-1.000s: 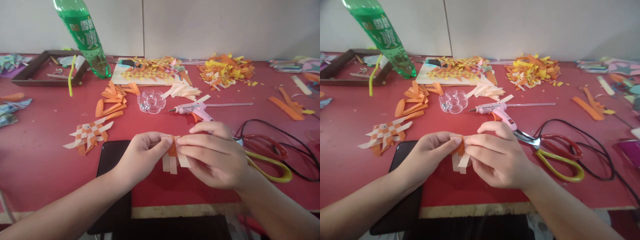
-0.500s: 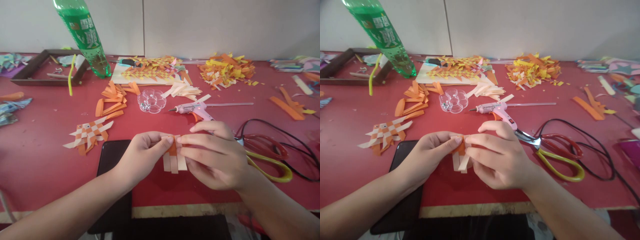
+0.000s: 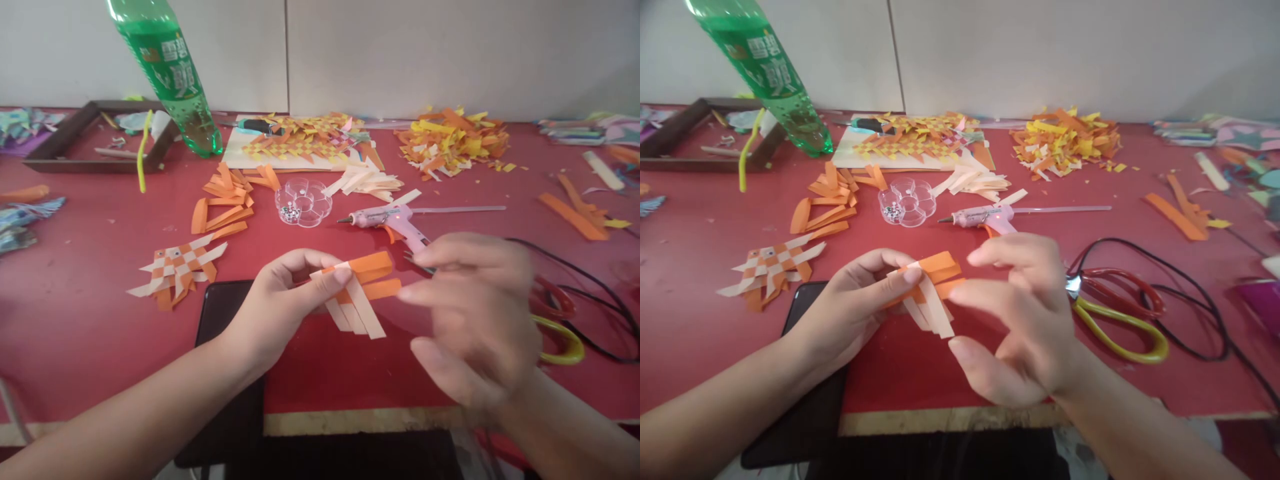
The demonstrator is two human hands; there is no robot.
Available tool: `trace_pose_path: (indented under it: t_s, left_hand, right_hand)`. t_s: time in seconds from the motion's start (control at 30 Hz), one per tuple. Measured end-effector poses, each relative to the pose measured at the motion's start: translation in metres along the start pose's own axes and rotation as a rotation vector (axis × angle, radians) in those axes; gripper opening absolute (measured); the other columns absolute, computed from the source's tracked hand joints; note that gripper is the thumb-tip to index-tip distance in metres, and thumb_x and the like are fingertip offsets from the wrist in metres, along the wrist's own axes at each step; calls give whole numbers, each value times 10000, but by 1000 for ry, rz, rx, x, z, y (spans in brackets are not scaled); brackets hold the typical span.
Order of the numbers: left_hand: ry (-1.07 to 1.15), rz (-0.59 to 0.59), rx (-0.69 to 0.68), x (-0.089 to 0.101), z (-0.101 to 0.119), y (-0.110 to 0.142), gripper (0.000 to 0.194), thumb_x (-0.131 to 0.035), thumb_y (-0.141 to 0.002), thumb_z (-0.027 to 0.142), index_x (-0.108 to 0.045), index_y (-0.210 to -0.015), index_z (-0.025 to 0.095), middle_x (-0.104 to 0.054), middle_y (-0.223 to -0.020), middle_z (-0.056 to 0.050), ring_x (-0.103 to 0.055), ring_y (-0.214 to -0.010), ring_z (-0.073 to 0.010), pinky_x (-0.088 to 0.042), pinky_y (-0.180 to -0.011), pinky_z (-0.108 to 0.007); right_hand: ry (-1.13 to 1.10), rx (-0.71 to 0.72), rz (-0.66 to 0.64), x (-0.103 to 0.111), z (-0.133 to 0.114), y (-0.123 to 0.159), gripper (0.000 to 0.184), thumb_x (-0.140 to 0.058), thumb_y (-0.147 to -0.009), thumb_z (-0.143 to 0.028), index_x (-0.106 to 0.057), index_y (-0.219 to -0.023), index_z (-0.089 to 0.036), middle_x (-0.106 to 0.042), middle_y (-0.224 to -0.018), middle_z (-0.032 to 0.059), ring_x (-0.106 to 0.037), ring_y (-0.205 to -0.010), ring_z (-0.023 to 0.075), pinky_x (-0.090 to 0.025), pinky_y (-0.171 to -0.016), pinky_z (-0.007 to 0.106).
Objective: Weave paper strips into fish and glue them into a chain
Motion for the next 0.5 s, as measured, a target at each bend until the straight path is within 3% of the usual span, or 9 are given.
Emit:
trace_pose_path:
  t_s: [0.1, 0.3, 0.4, 0.5]
  left_hand:
    - [110, 44, -32, 4, 3, -2, 102, -775, -800, 220, -687, -804, 168, -732, -727, 12, -701, -653, -110, -579, -677, -218]
    - [193, -34, -53, 2, 5, -3, 44, -760, -819, 191, -724, -794, 197, -759, -763, 37, -708, -727, -80, -560, -734, -170]
    - [159, -47, -46, 0, 5, -2, 54, -761, -819, 204, -716, -792, 191, -755, -757, 27, -703, -720, -89, -548, -719, -176]
    - [108, 18, -28, 3, 4, -1, 97, -779, -799, 192, -686, -773, 181, -733, -749, 36, -682, -728, -76, -520, -712, -155]
  right_hand:
    - [-176, -185, 60, 0, 18, 3, 269, -676, -781, -354, -594, -1008, -236, -554, -967, 79, -557, -902, 261, -489, -761, 443]
    - [-295, -549, -223, -32, 32, 10, 118, -673, -859, -340, -645, -842, -227, -650, -750, 2, -610, -677, 157, -500, -606, 306]
    - [-355, -619, -170, -30, 32, 10, 82, -657, -886, -284, -681, -817, -247, -703, -752, -24, -656, -668, 127, -537, -612, 254]
    - [-375, -654, -68, -22, 38, 9, 83, -679, -869, -268, -684, -787, -259, -697, -702, -41, -658, -618, 112, -550, -552, 212]
Point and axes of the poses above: each hand's wrist, its own y-axis away from the middle knuckle, its own x-axis out of the back of the hand, z = x × y, the point moved 8 cm from there along -y, towards the middle knuckle
